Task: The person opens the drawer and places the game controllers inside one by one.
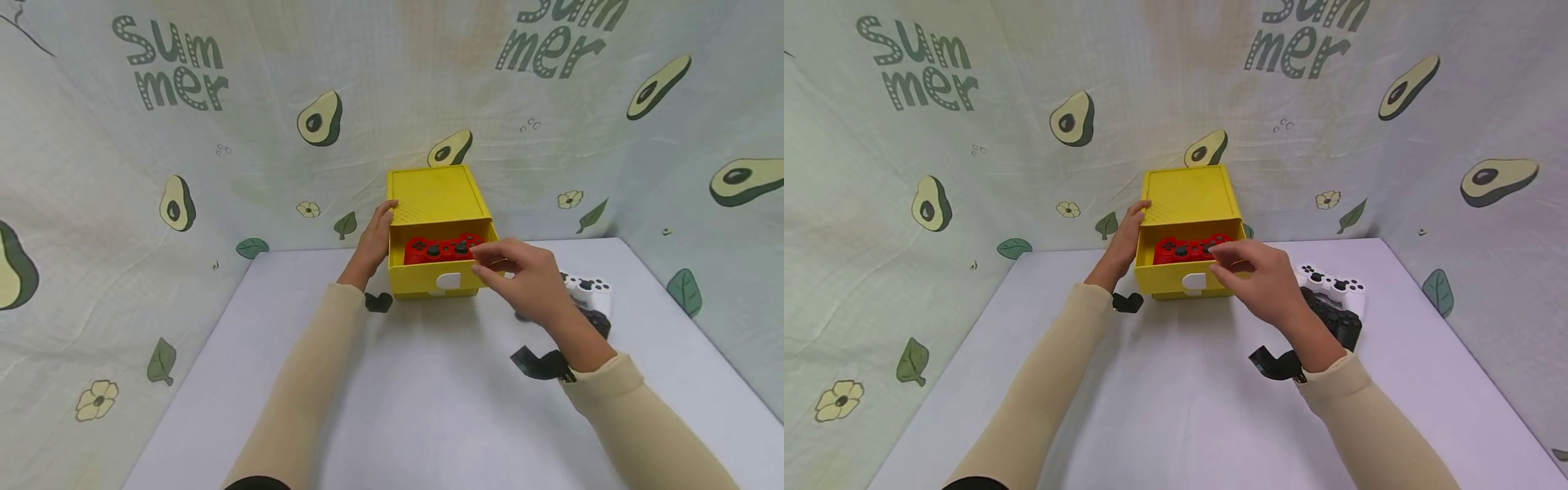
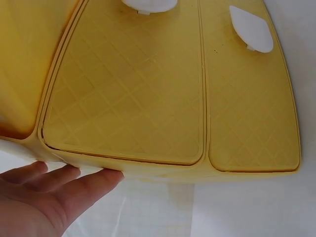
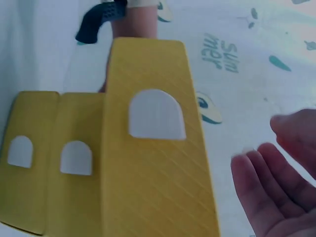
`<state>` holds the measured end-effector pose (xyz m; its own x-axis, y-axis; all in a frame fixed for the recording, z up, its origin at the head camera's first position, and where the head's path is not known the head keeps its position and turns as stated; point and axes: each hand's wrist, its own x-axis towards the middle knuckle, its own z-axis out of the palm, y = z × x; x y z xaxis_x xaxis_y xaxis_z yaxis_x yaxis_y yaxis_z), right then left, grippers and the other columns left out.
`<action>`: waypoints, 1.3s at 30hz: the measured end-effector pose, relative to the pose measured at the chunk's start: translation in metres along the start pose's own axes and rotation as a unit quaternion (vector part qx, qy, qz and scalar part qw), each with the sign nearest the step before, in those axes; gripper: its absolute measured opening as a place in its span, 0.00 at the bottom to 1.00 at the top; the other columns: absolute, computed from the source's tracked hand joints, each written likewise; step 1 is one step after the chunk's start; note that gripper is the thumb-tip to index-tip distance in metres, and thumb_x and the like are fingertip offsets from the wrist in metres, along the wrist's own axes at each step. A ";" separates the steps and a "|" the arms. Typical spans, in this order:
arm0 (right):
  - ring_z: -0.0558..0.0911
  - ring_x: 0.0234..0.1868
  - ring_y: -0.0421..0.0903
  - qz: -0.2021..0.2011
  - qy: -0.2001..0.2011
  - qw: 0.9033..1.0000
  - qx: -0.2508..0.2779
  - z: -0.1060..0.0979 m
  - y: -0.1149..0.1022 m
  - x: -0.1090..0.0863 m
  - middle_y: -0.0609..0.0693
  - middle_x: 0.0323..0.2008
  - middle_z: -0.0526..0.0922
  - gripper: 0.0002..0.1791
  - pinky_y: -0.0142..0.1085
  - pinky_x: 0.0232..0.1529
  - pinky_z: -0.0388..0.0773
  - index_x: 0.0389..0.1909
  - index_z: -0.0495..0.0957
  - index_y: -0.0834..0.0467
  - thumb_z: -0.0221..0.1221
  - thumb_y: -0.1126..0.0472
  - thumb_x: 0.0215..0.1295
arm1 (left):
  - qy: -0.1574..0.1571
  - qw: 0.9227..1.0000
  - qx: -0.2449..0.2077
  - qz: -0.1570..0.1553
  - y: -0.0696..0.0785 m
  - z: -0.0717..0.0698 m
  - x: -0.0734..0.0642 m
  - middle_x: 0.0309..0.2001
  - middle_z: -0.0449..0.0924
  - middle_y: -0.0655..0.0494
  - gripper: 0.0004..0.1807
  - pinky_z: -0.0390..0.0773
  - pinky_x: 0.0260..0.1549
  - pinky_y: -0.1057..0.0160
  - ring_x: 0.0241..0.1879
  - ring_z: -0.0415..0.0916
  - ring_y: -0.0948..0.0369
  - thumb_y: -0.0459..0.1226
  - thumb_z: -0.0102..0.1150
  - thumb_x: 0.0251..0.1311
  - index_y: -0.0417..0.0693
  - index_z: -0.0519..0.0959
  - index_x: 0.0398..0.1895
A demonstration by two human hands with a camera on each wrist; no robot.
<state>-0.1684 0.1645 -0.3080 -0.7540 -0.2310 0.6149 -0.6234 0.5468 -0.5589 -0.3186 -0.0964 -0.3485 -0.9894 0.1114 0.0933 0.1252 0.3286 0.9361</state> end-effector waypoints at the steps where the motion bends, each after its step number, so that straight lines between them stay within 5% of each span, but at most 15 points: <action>1: 0.82 0.37 0.36 0.009 0.010 1.000 -0.003 0.003 0.001 -0.004 0.48 0.39 0.86 0.13 0.19 0.41 0.77 0.46 0.83 0.59 0.67 0.64 0.59 | 0.000 1.000 -0.004 0.000 0.000 0.000 0.000 0.74 0.56 0.59 0.23 0.72 0.59 0.43 0.65 0.67 0.49 0.62 0.29 0.71 0.84 0.59 0.66; 13: 0.84 0.40 0.44 0.077 0.090 0.993 0.014 0.037 0.012 -0.026 0.51 0.40 0.85 0.14 0.14 0.43 0.73 0.46 0.83 0.58 0.68 0.62 0.59 | -0.006 1.000 -0.019 -0.002 0.000 0.000 -0.003 0.74 0.56 0.58 0.22 0.74 0.57 0.43 0.65 0.67 0.49 0.62 0.30 0.71 0.84 0.58 0.67; 26: 0.86 0.39 0.44 0.096 0.130 0.987 0.010 0.061 0.017 -0.033 0.50 0.40 0.87 0.14 0.15 0.41 0.74 0.45 0.84 0.58 0.69 0.58 0.58 | -0.037 0.999 -0.030 -0.011 -0.001 -0.001 -0.004 0.76 0.50 0.59 0.23 0.70 0.59 0.37 0.68 0.62 0.49 0.60 0.30 0.72 0.85 0.56 0.68; 35: 0.86 0.43 0.45 0.108 0.138 0.984 0.008 0.071 0.017 -0.032 0.51 0.43 0.86 0.15 0.28 0.43 0.81 0.47 0.83 0.57 0.67 0.59 0.60 | -0.047 0.999 -0.017 -0.019 0.005 -0.002 -0.002 0.77 0.48 0.60 0.23 0.69 0.59 0.36 0.69 0.60 0.48 0.60 0.29 0.72 0.85 0.53 0.69; 39: 0.86 0.44 0.45 0.101 0.154 0.983 0.026 0.076 0.016 -0.030 0.51 0.44 0.85 0.15 0.26 0.43 0.80 0.48 0.83 0.57 0.66 0.59 0.61 | -0.055 0.998 -0.010 -0.023 0.007 -0.004 0.000 0.77 0.47 0.60 0.23 0.68 0.59 0.35 0.70 0.59 0.48 0.61 0.29 0.72 0.86 0.52 0.69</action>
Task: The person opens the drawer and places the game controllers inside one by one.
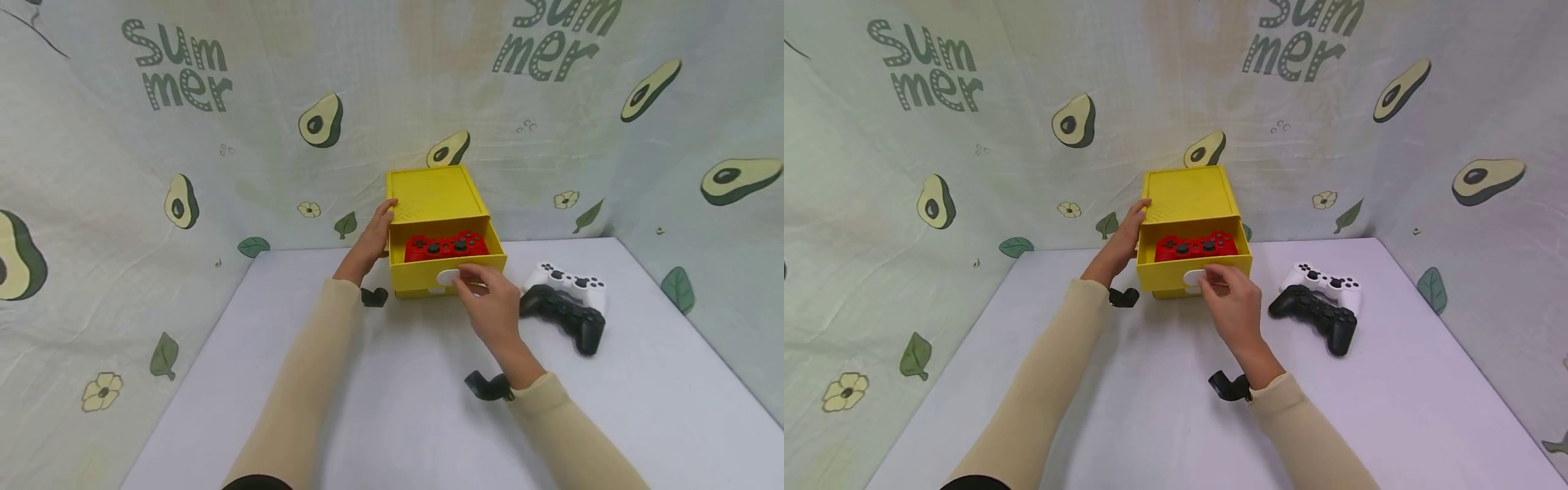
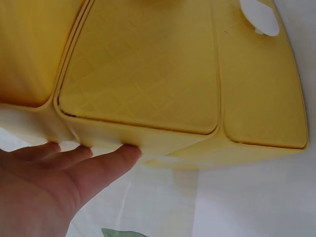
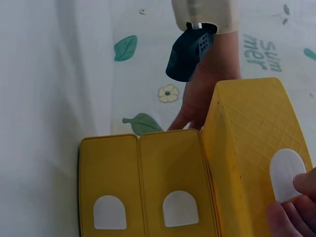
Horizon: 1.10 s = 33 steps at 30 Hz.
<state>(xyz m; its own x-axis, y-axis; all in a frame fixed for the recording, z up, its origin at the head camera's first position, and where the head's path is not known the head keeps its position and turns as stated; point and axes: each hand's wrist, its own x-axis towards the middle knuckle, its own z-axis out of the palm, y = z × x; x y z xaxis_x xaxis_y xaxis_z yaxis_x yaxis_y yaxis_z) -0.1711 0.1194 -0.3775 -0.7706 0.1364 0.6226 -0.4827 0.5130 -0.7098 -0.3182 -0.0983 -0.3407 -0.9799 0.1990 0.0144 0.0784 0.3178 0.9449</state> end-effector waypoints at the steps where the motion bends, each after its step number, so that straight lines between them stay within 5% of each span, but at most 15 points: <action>1: 0.86 0.44 0.45 0.001 0.005 1.000 0.006 0.001 0.000 0.000 0.51 0.44 0.85 0.14 0.24 0.43 0.79 0.48 0.83 0.57 0.66 0.60 0.61 | -0.002 1.000 0.005 -0.001 0.000 0.000 0.000 0.77 0.47 0.60 0.24 0.69 0.58 0.35 0.70 0.59 0.48 0.61 0.29 0.72 0.86 0.51 0.69; 9: 0.85 0.42 0.48 -0.012 0.030 0.999 0.043 0.007 -0.002 0.000 0.55 0.41 0.84 0.13 0.17 0.42 0.76 0.46 0.82 0.61 0.66 0.64 0.60 | -0.022 1.000 0.009 -0.003 0.003 -0.003 0.002 0.77 0.44 0.59 0.25 0.70 0.56 0.34 0.70 0.58 0.46 0.62 0.29 0.70 0.85 0.49 0.70; 23: 0.85 0.42 0.46 -0.023 0.034 0.999 0.028 0.013 0.001 0.012 0.54 0.41 0.84 0.13 0.16 0.43 0.74 0.46 0.83 0.60 0.66 0.62 0.60 | -0.040 0.999 -0.005 -0.009 0.006 -0.006 0.003 0.77 0.41 0.61 0.26 0.68 0.57 0.32 0.71 0.54 0.46 0.63 0.29 0.70 0.84 0.47 0.71; 33: 0.86 0.41 0.47 -0.022 0.035 0.999 0.025 0.020 0.008 0.023 0.54 0.40 0.85 0.13 0.30 0.43 0.82 0.46 0.84 0.60 0.66 0.62 0.61 | -0.039 0.999 -0.019 -0.015 0.007 -0.004 0.000 0.77 0.40 0.59 0.26 0.66 0.56 0.29 0.73 0.51 0.47 0.61 0.30 0.71 0.82 0.48 0.71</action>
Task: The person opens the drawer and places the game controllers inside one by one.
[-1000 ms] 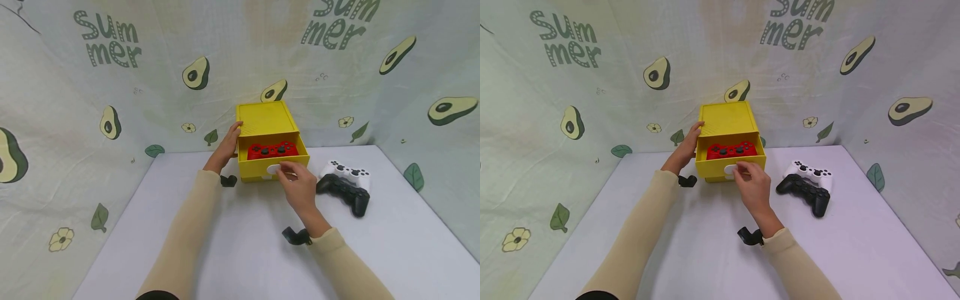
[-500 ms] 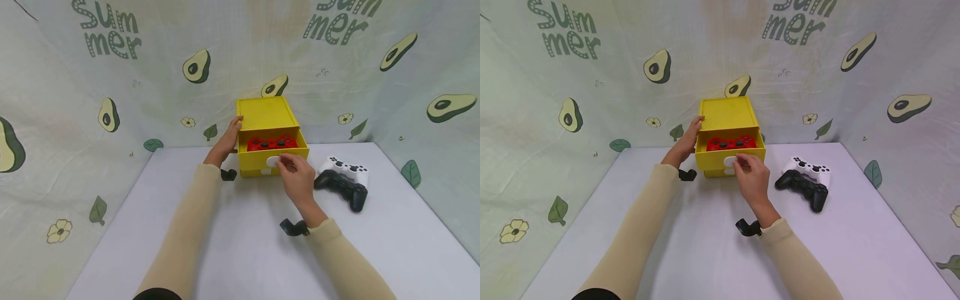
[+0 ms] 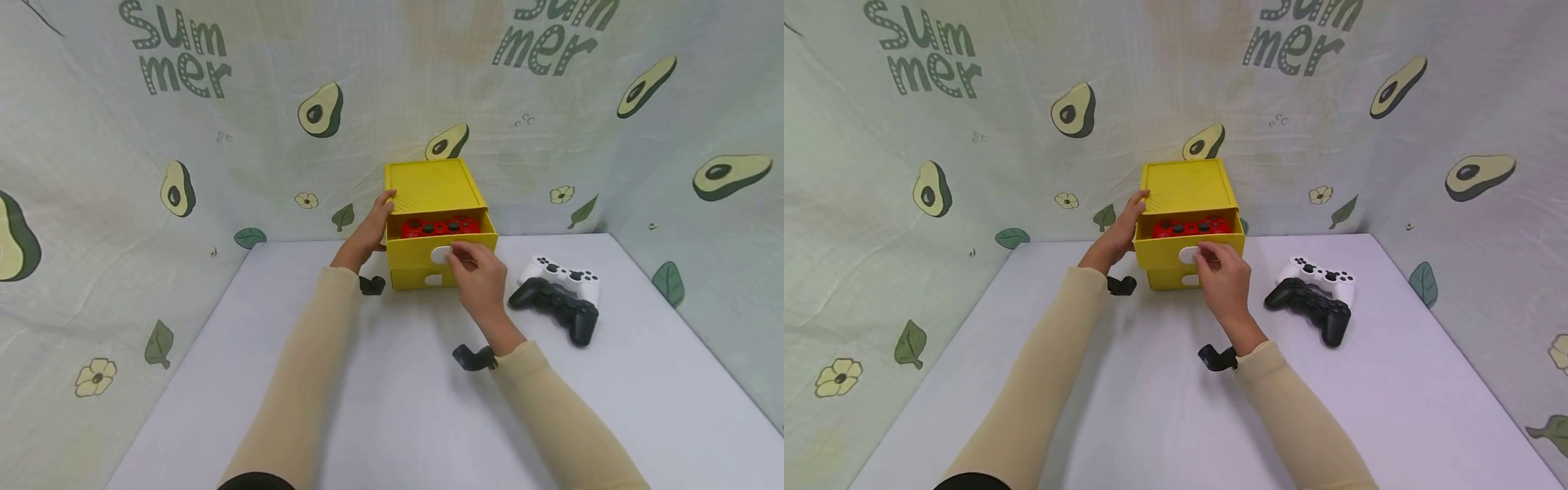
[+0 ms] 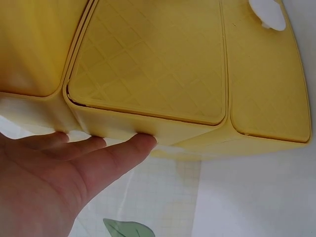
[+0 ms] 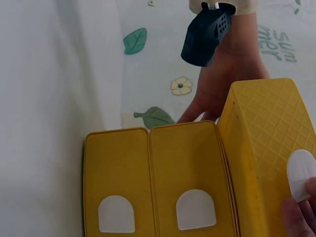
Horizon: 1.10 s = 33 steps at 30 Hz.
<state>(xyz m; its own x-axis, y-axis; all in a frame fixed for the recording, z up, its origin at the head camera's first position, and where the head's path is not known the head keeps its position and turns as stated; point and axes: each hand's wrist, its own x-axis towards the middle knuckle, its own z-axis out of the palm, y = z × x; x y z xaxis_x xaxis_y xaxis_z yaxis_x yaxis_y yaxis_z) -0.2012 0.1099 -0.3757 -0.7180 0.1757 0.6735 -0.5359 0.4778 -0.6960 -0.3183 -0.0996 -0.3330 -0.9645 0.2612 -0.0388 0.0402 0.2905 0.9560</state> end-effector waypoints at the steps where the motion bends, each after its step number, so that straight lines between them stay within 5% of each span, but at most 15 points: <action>1: 0.86 0.41 0.47 0.000 0.000 1.000 -0.004 0.001 0.001 0.001 0.54 0.40 0.85 0.13 0.32 0.43 0.82 0.46 0.84 0.60 0.66 0.62 0.61 | 0.000 1.000 0.000 0.001 -0.001 0.000 0.000 0.77 0.41 0.59 0.26 0.66 0.56 0.29 0.73 0.51 0.47 0.61 0.30 0.71 0.82 0.48 0.71; 33: 0.84 0.44 0.50 0.022 -0.022 0.999 -0.013 0.028 0.022 0.041 0.56 0.42 0.84 0.13 0.42 0.47 0.83 0.47 0.83 0.60 0.62 0.59 0.65 | -0.006 1.000 -0.005 -0.008 -0.003 -0.002 0.000 0.77 0.44 0.57 0.24 0.65 0.56 0.29 0.74 0.50 0.44 0.62 0.28 0.71 0.87 0.47 0.70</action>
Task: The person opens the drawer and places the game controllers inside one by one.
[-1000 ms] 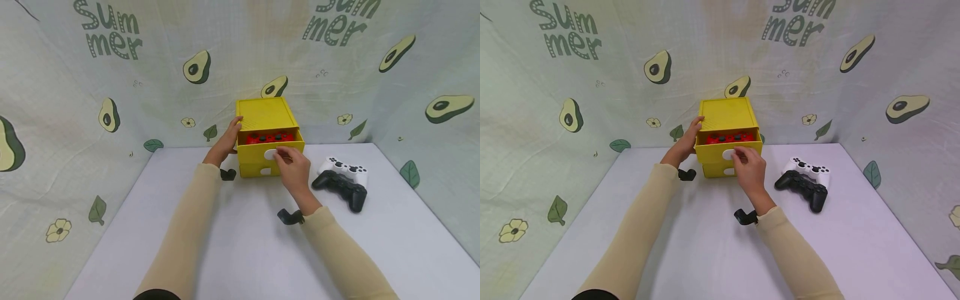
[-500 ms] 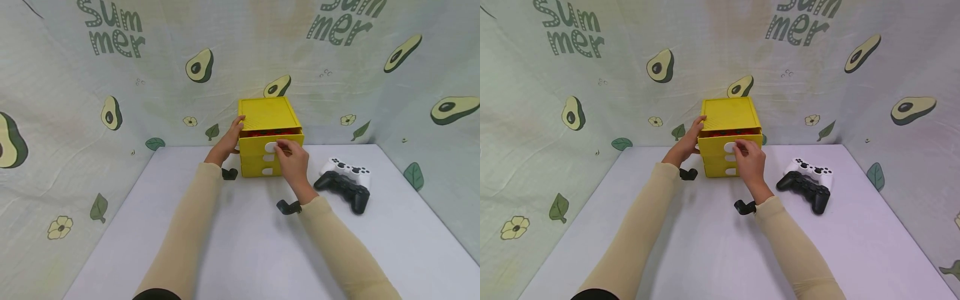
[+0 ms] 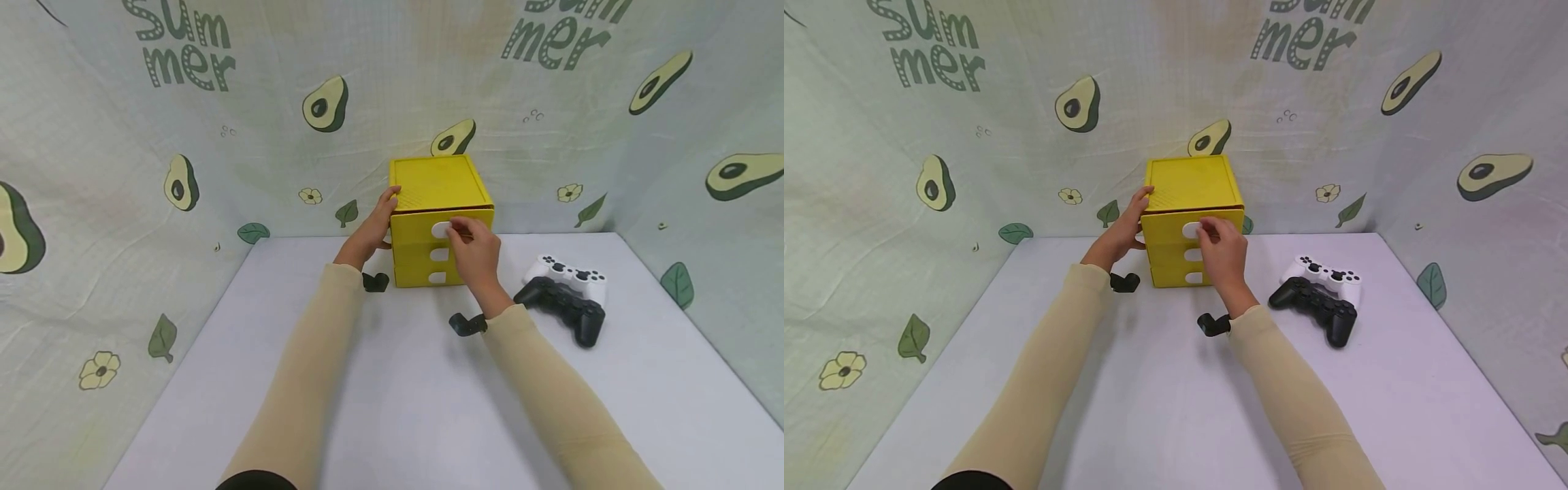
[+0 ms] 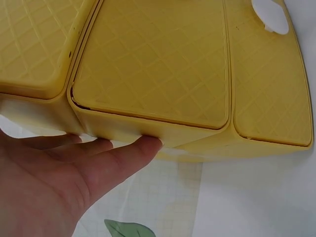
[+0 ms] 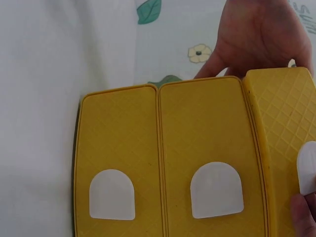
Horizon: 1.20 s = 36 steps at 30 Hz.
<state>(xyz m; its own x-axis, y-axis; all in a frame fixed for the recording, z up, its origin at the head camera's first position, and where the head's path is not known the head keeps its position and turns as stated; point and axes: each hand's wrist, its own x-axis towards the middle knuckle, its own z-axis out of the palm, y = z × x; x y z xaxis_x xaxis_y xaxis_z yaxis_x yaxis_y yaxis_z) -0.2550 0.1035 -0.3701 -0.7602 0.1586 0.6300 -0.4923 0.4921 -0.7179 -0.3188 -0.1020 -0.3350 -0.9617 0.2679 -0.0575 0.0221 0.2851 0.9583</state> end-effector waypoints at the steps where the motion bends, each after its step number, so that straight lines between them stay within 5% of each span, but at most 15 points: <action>1: 0.84 0.44 0.50 0.000 0.000 1.000 -0.001 0.001 0.000 0.001 0.55 0.42 0.84 0.13 0.42 0.47 0.83 0.47 0.83 0.60 0.62 0.59 0.65 | 0.001 1.000 -0.001 0.000 0.000 0.000 0.000 0.77 0.43 0.58 0.24 0.65 0.56 0.29 0.74 0.49 0.44 0.62 0.28 0.71 0.87 0.47 0.70; 27: 0.84 0.45 0.50 0.027 -0.007 1.000 -0.006 0.004 0.002 0.008 0.55 0.44 0.84 0.13 0.42 0.50 0.82 0.48 0.82 0.59 0.62 0.58 0.66 | 0.004 1.000 0.002 -0.005 0.000 0.001 0.001 0.78 0.35 0.60 0.25 0.63 0.57 0.28 0.75 0.44 0.41 0.64 0.28 0.70 0.88 0.46 0.70; 36: 0.84 0.46 0.48 0.028 -0.011 1.000 -0.007 0.002 0.005 0.005 0.53 0.45 0.84 0.13 0.40 0.50 0.81 0.50 0.81 0.57 0.60 0.58 0.67 | 0.008 1.000 0.010 0.000 -0.001 0.001 0.003 0.78 0.36 0.58 0.31 0.64 0.57 0.28 0.75 0.47 0.44 0.67 0.38 0.65 0.86 0.46 0.70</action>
<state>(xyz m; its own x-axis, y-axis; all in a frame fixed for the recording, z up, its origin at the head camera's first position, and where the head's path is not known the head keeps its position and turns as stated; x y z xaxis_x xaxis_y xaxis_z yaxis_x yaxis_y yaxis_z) -0.2622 0.1056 -0.3709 -0.7959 0.1668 0.5820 -0.4428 0.4954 -0.7474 -0.3218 -0.1008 -0.3364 -0.9660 0.2532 -0.0522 0.0281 0.3036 0.9524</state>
